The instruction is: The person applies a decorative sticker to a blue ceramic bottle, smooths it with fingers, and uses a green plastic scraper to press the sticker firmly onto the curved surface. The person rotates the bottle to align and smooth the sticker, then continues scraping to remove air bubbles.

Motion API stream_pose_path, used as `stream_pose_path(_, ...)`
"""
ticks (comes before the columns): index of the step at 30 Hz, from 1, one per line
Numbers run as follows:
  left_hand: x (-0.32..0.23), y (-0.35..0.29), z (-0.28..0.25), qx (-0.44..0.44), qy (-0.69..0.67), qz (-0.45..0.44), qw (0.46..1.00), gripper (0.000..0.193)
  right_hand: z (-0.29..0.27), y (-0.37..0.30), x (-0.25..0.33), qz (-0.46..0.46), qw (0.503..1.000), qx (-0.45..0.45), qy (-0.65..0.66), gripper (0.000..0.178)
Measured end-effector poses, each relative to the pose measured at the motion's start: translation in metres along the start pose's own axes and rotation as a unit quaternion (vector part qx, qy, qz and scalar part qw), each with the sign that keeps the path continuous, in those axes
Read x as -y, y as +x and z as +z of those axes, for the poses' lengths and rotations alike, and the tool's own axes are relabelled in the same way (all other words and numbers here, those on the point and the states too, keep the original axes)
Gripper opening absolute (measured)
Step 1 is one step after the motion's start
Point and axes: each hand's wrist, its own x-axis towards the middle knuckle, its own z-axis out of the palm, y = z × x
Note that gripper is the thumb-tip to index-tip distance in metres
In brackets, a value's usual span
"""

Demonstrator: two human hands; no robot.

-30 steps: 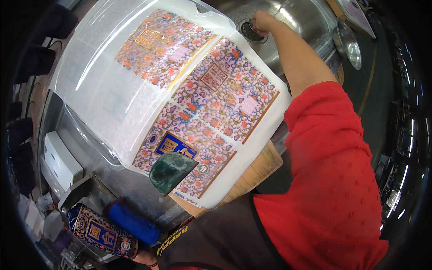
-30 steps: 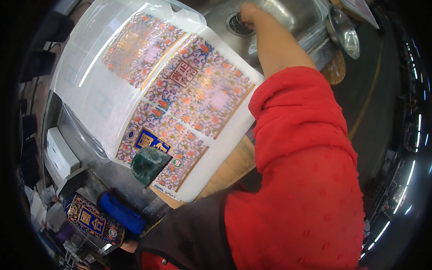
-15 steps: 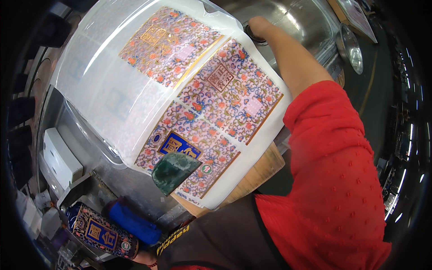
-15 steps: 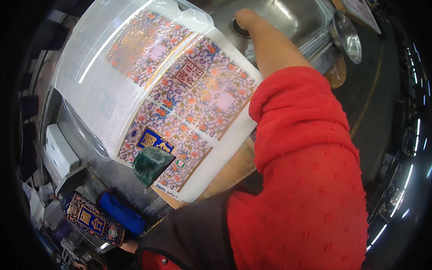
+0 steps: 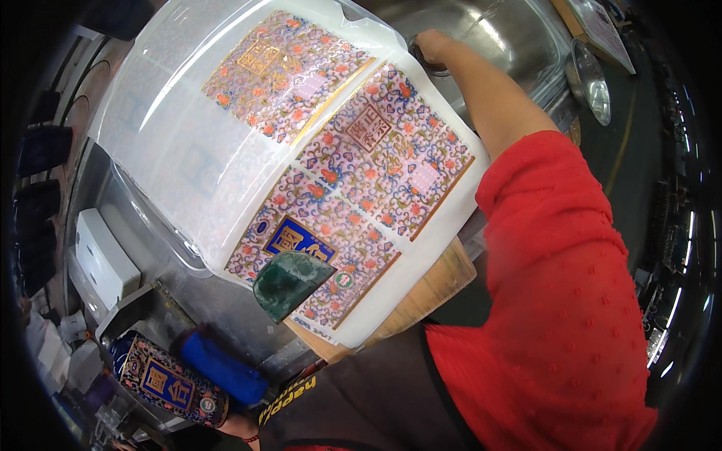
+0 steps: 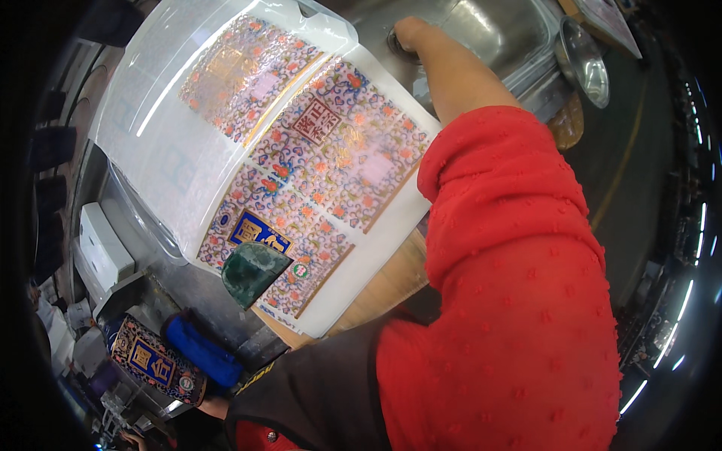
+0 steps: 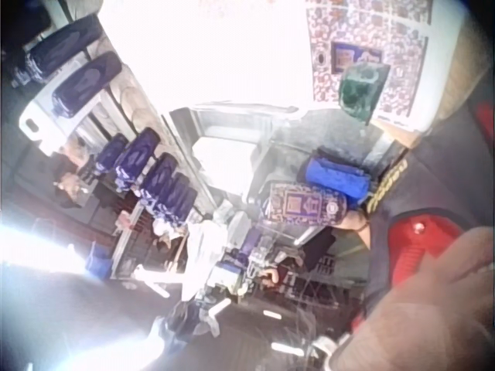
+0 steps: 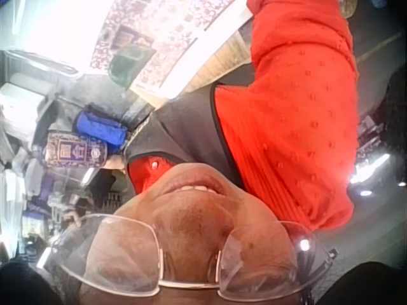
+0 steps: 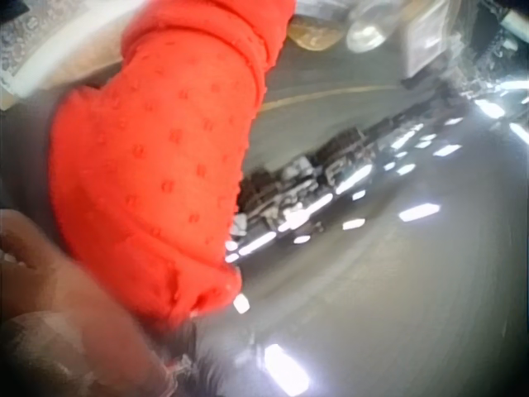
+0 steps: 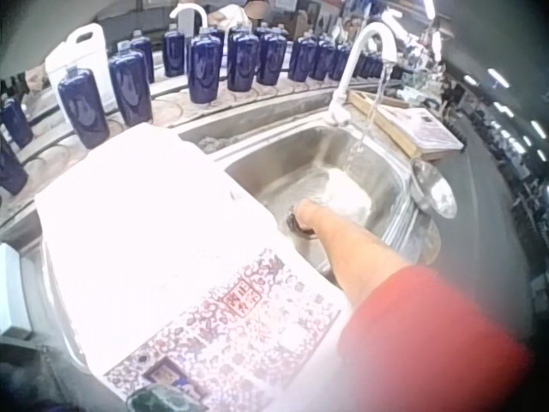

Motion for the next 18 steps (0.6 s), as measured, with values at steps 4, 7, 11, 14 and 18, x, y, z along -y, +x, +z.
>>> stream_pose_path(4,-0.004,0.002,-0.004,0.002,-0.004,0.003,1.0,0.049,-0.008,-0.006,0.002,0.007,1.0,0.003,0.021,0.027)
stream_pose_path(7,-0.007,0.002,-0.002,0.005,-0.011,0.004,1.0,0.049,-0.014,-0.01,0.003,0.014,0.998,0.067,0.003,0.028)
stream_pose_path(11,-0.012,0.001,0.005,0.02,-0.03,0.002,0.999,0.049,-0.021,-0.016,0.008,0.016,0.993,0.12,0.004,0.029)
stream_pose_path(14,-0.017,0.002,0.011,0.041,-0.058,-0.001,0.997,0.049,-0.029,-0.023,0.016,0.03,0.989,0.147,0.016,0.029)
stream_pose_path(18,-0.021,0.005,0.019,0.085,-0.125,-0.008,0.988,0.049,-0.037,-0.038,0.024,0.023,0.99,0.128,-0.054,0.033)
